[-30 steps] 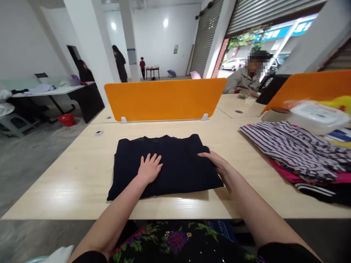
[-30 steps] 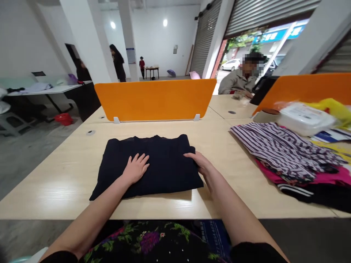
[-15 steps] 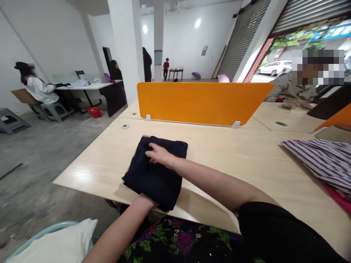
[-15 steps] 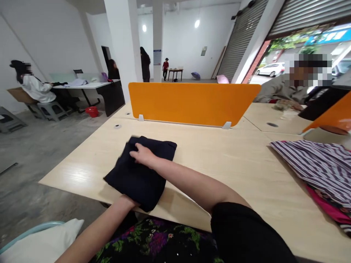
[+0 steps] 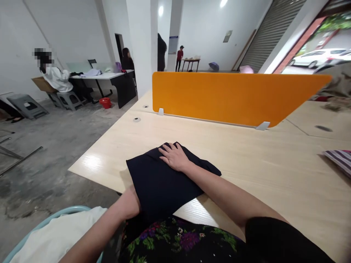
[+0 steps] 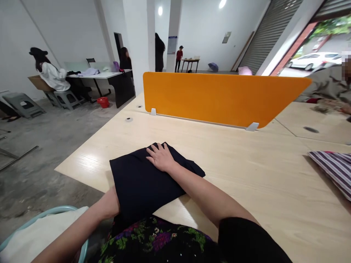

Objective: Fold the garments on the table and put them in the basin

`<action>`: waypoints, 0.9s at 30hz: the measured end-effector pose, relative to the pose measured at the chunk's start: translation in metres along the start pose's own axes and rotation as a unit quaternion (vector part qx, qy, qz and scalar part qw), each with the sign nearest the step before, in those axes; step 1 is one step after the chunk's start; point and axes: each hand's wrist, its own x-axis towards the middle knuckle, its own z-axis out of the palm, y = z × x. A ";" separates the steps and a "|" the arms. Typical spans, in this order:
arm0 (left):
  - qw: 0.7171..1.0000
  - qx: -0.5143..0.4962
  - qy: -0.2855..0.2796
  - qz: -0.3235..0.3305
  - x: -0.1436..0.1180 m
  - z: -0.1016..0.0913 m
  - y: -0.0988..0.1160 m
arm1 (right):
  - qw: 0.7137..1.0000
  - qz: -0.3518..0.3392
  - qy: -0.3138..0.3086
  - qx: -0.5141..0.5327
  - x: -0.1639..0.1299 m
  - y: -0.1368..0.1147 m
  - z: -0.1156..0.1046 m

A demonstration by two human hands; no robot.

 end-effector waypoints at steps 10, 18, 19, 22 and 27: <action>0.944 0.202 0.258 0.049 0.009 -0.045 0.086 | 0.986 -0.128 0.092 0.055 -0.010 -0.014 -0.041; 0.966 0.240 0.068 -0.066 0.060 0.011 0.034 | 0.998 -0.034 -0.011 0.055 -0.008 0.037 0.016; 0.968 0.234 0.067 -0.067 0.060 0.011 0.030 | 0.998 -0.032 -0.014 0.060 -0.005 0.038 0.018; 0.972 0.197 0.098 -0.083 0.056 0.011 0.030 | 0.997 -0.036 0.004 0.065 -0.005 0.029 0.013; 0.937 0.009 0.272 -0.218 0.024 0.018 0.044 | 0.987 0.035 0.136 0.081 -0.042 0.043 0.002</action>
